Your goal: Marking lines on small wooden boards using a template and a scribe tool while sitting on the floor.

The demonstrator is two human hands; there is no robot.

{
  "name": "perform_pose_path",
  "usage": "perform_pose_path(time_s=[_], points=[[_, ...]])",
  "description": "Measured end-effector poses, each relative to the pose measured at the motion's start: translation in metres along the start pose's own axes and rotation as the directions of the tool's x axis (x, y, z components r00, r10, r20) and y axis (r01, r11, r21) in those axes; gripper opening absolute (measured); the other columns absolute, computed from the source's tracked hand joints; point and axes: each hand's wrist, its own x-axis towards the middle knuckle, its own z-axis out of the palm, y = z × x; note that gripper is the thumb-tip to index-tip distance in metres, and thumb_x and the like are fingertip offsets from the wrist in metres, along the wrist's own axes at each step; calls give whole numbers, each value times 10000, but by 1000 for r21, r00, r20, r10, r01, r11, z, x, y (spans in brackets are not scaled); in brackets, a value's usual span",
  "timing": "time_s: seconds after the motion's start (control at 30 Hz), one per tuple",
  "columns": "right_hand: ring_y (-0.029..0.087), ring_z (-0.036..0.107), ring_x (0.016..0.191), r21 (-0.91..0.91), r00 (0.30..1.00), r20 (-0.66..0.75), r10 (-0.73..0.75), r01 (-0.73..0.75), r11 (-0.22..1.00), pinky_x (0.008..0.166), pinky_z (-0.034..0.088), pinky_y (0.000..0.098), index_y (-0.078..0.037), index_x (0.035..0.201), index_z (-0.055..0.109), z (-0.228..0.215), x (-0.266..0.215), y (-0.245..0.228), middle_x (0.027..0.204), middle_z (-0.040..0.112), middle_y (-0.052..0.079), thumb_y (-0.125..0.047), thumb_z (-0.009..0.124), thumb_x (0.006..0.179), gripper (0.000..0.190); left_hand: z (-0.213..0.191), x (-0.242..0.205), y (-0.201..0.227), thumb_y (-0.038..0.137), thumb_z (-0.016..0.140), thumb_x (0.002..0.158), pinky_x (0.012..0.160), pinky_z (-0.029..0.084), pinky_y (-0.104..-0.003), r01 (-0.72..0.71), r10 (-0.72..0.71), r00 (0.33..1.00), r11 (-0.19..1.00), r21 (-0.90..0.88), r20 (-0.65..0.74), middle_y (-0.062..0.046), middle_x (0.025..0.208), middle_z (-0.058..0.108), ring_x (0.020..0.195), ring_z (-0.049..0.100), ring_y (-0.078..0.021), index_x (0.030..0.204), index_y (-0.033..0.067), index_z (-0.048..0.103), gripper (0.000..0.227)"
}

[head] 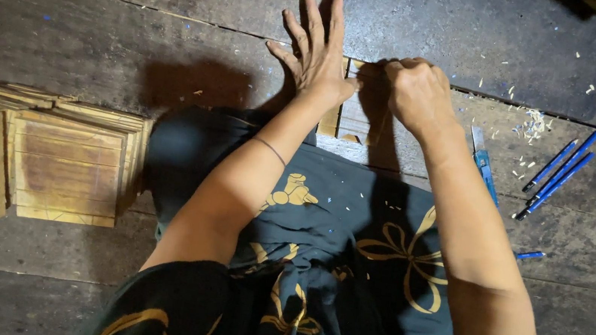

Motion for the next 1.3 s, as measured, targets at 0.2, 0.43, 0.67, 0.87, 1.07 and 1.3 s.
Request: perform_pose_path(time_s=[0.2,0.43,0.67,0.87,1.07,1.3], points=[[340,721,815,-12,1000,5,-20,20,1000,705,562,416,-30,935,743,-4,2,2,949,758,136,-70,615,878,146,-3,0,2,395,998,732,1052,-5,-891,16,-16,1000,999,-32,2,-275,1662,-219,1497,-155,-608,1662,233,-91,1441],[339,731,830,-37,998,54,-37,39,999,744,573,411,-42,888,729,-6,9,4,924,759,136,-75,618,868,117,-2,1,3,332,949,721,1045,-2,-896,26,-26,1000,1000,-8,18,-286,1657,-217,1497,-142,-612,1664,211,-93,1410],[328,736,809,-84,995,87,-52,60,995,754,570,395,-43,852,711,-9,14,1,881,758,147,-67,623,854,92,-6,0,4,225,903,689,1062,-17,-881,53,-51,998,997,-54,35,-253,1657,-249,1503,-177,-587,1664,253,-88,1390],[234,712,735,-162,990,67,-123,132,978,727,558,334,-125,744,701,-1,17,-1,801,752,84,-102,635,825,106,2,2,2,217,905,677,1051,-13,-892,34,-34,999,998,-47,5,-269,1645,-266,1481,-207,-603,1668,242,-85,1401],[287,743,757,-110,968,250,-35,65,992,756,574,385,-71,810,714,-12,25,7,823,756,140,-48,651,840,73,0,2,2,288,955,708,1035,0,-906,29,-29,1000,998,-59,5,-272,1641,-267,1474,-208,-617,1668,233,-78,1412],[187,601,618,-234,960,212,-184,232,944,746,509,359,-189,750,679,28,29,14,726,664,36,-126,606,855,143,-2,4,3,95,815,642,1040,-22,-897,51,-49,998,997,-51,37,-279,1629,-297,1457,-247,-614,1665,239,-110,1387]])
